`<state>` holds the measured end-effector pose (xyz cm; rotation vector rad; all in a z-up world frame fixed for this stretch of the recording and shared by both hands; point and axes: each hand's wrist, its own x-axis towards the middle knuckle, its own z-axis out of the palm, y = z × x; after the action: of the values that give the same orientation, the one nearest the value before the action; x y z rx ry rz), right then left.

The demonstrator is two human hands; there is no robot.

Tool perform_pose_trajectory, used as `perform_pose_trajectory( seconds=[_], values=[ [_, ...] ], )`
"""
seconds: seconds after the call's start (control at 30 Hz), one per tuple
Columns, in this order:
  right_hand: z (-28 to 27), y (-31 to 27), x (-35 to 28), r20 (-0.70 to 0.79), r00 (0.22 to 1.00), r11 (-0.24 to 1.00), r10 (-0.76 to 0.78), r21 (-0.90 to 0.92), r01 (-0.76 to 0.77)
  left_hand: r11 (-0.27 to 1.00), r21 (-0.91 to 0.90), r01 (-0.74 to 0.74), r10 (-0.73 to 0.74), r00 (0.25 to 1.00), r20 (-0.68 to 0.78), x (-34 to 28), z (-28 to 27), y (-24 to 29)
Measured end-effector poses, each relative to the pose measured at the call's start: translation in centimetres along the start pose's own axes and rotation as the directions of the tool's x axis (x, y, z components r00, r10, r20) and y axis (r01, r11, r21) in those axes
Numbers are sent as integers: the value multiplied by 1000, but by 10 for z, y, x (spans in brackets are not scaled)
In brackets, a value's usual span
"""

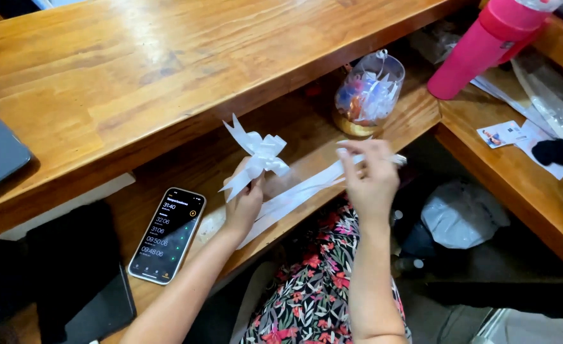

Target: A person is seen carefully folding and assembling several strips of white ribbon into a decorative bow on a wooden counter.

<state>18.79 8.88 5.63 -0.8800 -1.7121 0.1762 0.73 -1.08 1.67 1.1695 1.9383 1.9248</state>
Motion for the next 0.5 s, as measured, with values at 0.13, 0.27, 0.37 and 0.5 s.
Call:
perform_pose_trajectory(
  seconds=[0.13,0.27,0.37,0.5],
  values=[
    [48,-5,-30,610,792,849,-37,436,-297,973,39,227,-229,942,244,-3,4,-15],
    [76,-26,-56,690,634,423,350,487,-764,986,-136,99,-67,972,225,-2,0,-13],
    [89,-4,-68,649,666,358,367,563,-745,962,-154,224,-180,950,255,-5,13,-57],
    [93,3,-62,643,676,447,359,517,-730,963,-253,93,-20,961,276,-2,10,-69]
  ],
)
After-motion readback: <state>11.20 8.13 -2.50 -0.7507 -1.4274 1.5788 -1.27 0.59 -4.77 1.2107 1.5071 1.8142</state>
